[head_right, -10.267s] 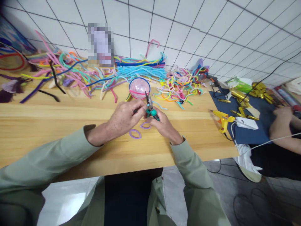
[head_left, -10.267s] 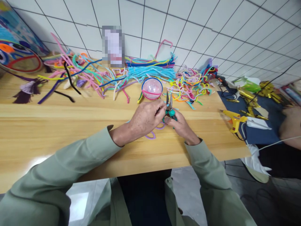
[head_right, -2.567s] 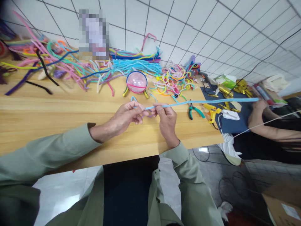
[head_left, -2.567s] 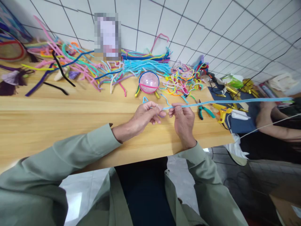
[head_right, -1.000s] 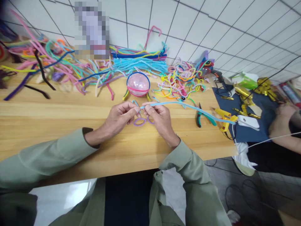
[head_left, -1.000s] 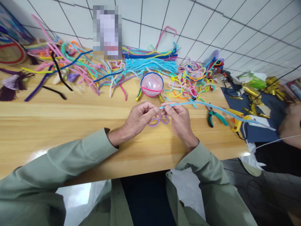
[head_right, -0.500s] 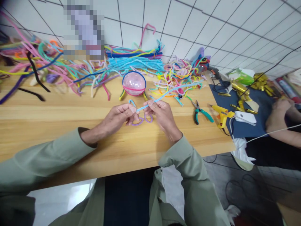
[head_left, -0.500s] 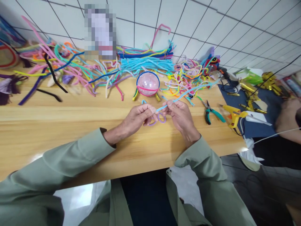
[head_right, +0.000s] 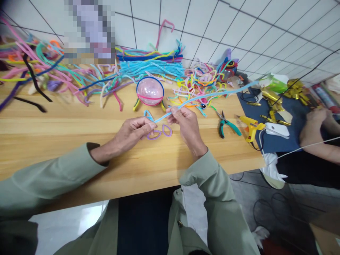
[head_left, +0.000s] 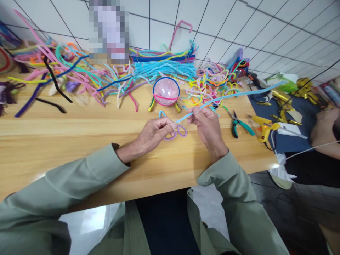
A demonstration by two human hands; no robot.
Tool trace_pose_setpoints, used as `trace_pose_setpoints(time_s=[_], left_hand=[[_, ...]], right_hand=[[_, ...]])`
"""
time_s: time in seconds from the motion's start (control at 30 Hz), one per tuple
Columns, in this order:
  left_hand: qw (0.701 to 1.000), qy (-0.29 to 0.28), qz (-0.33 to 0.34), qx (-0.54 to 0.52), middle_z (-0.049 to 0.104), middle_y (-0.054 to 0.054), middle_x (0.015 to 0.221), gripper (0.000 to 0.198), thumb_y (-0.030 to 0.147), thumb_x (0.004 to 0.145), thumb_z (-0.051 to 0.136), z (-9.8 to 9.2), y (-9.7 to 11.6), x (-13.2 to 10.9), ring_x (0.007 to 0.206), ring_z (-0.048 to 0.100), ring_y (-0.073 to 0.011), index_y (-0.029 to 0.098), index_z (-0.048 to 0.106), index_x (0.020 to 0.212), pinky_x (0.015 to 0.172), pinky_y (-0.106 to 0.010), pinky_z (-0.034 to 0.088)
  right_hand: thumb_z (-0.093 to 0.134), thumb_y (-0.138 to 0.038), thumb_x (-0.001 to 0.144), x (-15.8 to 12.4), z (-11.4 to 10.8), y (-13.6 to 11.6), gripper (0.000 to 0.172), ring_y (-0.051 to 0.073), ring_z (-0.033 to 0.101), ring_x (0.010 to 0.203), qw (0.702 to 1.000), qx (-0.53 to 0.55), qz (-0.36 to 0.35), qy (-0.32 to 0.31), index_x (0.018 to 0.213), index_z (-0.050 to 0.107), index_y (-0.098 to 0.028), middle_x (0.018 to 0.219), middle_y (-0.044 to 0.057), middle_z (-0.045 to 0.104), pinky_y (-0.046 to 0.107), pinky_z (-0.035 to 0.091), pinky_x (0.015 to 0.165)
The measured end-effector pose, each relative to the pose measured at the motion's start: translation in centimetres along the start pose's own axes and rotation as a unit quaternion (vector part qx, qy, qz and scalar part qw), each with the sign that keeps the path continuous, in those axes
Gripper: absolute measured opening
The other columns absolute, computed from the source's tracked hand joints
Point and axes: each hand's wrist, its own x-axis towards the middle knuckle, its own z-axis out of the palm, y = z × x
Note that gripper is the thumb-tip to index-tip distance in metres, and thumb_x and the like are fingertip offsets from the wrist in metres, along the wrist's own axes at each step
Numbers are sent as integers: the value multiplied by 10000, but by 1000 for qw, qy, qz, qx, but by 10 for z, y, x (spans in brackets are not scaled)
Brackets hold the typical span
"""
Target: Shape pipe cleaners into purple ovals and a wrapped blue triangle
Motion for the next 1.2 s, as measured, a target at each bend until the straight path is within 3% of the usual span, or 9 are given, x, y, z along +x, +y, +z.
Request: trace_pose_setpoints(time_s=[0.17, 0.5, 0.67, 0.83, 1.0, 1.2], left_hand=[[999, -9, 1, 53, 725, -35, 766, 419, 530, 1024, 716, 1, -10, -5, 710, 632, -162, 181, 714, 792, 684, -279, 487], [979, -78, 70, 177, 592, 25, 711, 349, 350, 1069, 567, 5, -12, -18, 647, 516, -128, 192, 605, 760, 637, -247, 399], [963, -142, 87, 212, 599, 27, 724, 306, 303, 1078, 526, 12, -14, -26, 652, 520, -127, 189, 638, 818, 644, -252, 403], [949, -191, 114, 224, 613, 27, 703, 312, 263, 1087, 503, 17, -18, -29, 625, 514, -126, 192, 641, 816, 609, -251, 387], [930, -194, 170, 261, 634, 13, 716, 332, 231, 1116, 495, 25, -27, -37, 635, 562, -135, 202, 607, 804, 631, -264, 425], [895, -204, 219, 330, 730, -45, 792, 395, 302, 1171, 488, 35, -36, -50, 713, 685, -175, 202, 695, 850, 688, -292, 505]], right_hand=[[922, -692, 797, 16, -20, -6, 470, 133, 687, 741, 996, 12, -34, 76, 839, 768, -250, 829, -3, 760, 266, 589, 670], [908, -656, 826, 44, -70, -6, 438, 132, 724, 785, 972, 110, -64, 197, 913, 739, -261, 848, -29, 770, 249, 594, 691], [880, -695, 838, 53, -92, -2, 459, 125, 715, 749, 969, 124, -94, 193, 960, 727, -280, 840, -46, 758, 257, 586, 661], [876, -703, 836, 49, -89, -7, 465, 127, 659, 699, 972, 106, -102, 185, 976, 722, -286, 782, -59, 681, 266, 574, 636], [931, -652, 806, 43, -75, -15, 452, 120, 609, 644, 963, 141, -93, 208, 939, 704, -284, 721, -67, 639, 256, 578, 630], [921, -665, 798, 33, -49, -18, 470, 112, 601, 601, 982, 102, -52, 151, 952, 736, -261, 705, -66, 647, 259, 562, 589]])
